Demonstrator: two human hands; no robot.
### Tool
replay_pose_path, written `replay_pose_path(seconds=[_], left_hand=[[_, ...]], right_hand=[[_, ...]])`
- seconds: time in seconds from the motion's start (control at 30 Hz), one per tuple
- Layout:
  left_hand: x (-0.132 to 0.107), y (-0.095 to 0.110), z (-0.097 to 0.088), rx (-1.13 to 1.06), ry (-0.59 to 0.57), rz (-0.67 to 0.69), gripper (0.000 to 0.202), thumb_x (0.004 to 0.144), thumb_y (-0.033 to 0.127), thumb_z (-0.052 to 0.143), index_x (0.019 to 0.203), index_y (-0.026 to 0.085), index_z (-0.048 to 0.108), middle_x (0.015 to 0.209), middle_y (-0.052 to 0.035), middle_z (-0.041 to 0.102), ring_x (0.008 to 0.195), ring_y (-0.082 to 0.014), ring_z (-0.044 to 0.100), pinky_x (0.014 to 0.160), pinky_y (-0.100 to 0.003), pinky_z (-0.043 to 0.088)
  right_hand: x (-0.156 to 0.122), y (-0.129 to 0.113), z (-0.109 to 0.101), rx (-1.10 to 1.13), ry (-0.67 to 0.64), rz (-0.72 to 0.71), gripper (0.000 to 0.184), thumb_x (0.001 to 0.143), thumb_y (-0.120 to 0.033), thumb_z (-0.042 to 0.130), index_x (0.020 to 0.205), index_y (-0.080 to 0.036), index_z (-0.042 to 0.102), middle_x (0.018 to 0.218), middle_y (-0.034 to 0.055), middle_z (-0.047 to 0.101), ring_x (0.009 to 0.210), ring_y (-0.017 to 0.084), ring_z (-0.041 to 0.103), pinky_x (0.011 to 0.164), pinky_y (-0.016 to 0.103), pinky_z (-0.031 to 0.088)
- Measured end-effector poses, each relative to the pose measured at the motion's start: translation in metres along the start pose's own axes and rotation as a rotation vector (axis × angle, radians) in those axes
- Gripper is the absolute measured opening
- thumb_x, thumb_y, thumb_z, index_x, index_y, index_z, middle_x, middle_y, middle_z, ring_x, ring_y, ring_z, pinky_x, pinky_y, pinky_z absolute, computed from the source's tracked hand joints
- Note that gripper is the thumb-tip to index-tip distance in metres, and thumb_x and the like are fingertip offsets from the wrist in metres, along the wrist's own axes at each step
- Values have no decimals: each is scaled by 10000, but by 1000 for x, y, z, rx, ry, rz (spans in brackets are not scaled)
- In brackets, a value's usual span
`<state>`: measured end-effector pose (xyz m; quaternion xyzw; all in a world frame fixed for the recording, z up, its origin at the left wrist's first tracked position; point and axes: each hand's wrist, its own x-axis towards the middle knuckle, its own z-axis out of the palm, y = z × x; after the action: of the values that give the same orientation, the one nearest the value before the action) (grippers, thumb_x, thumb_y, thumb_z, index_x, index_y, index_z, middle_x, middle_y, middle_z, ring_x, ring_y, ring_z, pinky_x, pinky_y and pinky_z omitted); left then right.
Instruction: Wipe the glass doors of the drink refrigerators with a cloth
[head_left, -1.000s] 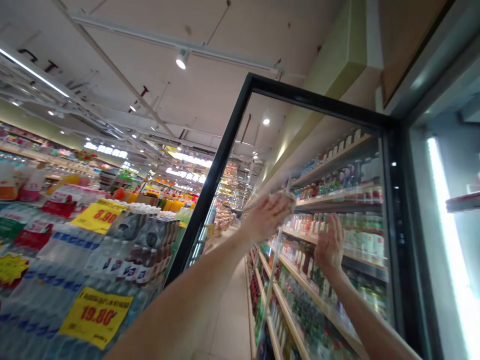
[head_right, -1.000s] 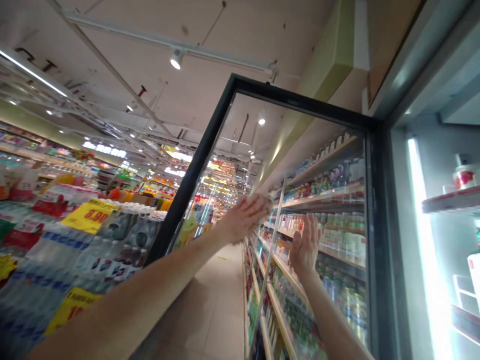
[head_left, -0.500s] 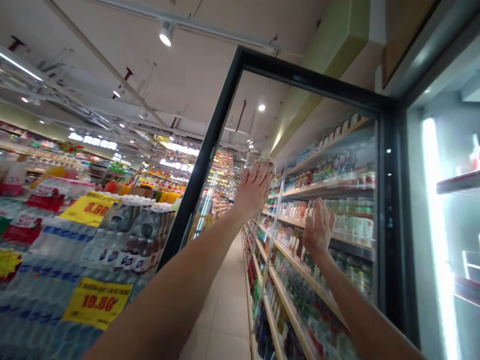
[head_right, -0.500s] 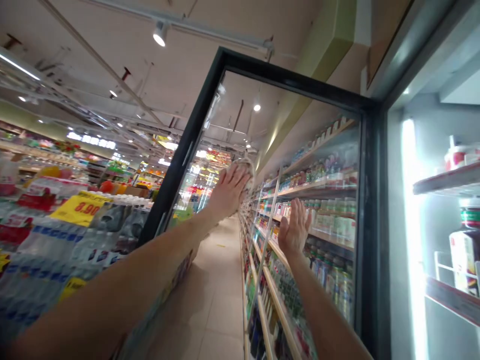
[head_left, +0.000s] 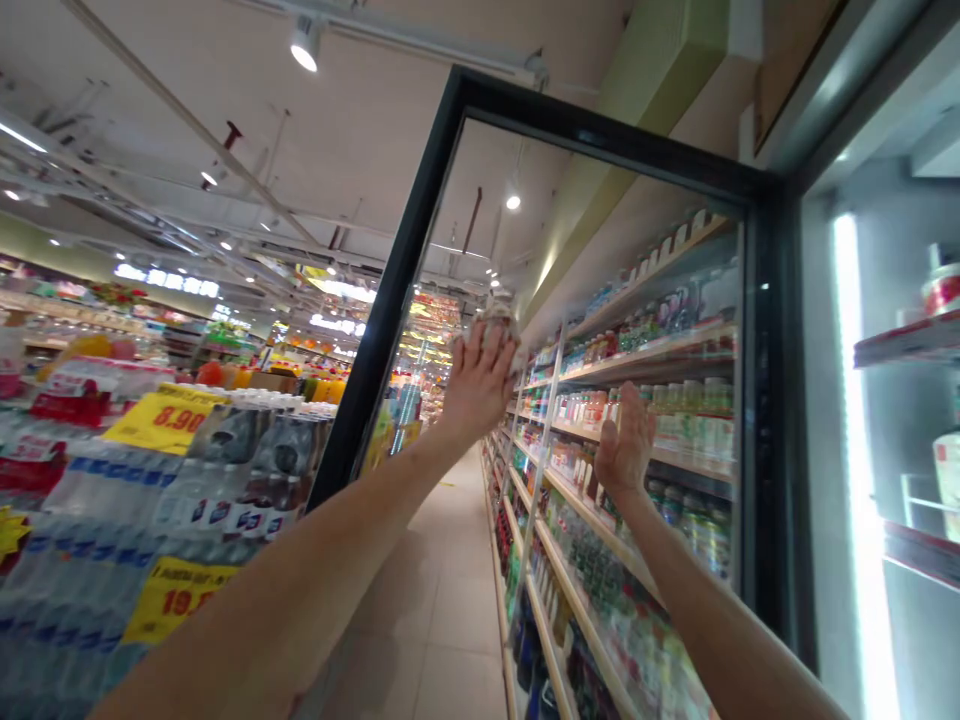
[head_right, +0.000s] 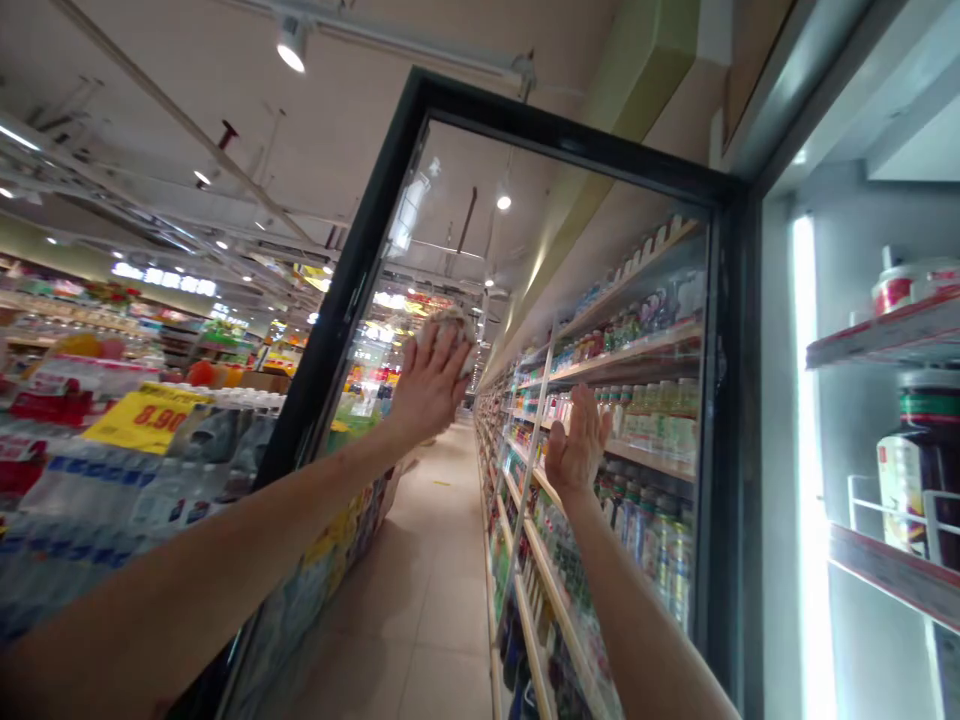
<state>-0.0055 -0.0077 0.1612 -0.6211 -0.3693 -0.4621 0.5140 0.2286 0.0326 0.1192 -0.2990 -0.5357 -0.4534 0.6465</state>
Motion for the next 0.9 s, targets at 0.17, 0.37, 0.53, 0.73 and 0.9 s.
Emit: replay_pose_path(seconds=[0.17,0.37,0.53,0.73,0.9], left_hand=[[-35,-20,-2,-18,-80,390,473,920,404,337,1373,270,353,1487,-3,286,1400,-224,142,1133,-441,144],[-42,-39,-5,60,44,-148,505,918,395,333,1378,190,358,1497,-105,242,1400,-312,90,1106,-539,132],[-55,-31,-7,-17,-161,394,468,923,404,331,1378,295,338,1489,14,284,1402,-228,132,1131,-453,135],[-37,-40,-7,54,-16,-61,501,915,399,347,1371,192,363,1497,-90,249,1397,-310,106,1109,-531,127],[-46,-20,0,-38,-130,498,468,927,413,315,1375,280,338,1499,8,259,1406,-209,113,1141,-433,107]], right_hand=[[0,-2,0,-9,4,-14,516,892,-344,233,1365,-174,349,1349,139,463,1298,233,376,1070,493,239],[-1,-3,2,-25,11,-19,502,895,-349,236,1338,-171,391,1336,136,480,1295,229,384,1069,483,248],[-2,-2,4,-29,8,-37,498,897,-349,239,1324,-160,412,1350,142,469,1290,234,391,1059,483,267],[-2,-3,3,-34,2,-24,497,898,-349,247,1326,-158,414,1360,144,457,1295,237,382,1062,486,262],[-1,-3,2,-20,16,-18,508,901,-361,236,1326,-144,413,1348,147,468,1292,237,388,1061,477,271]])
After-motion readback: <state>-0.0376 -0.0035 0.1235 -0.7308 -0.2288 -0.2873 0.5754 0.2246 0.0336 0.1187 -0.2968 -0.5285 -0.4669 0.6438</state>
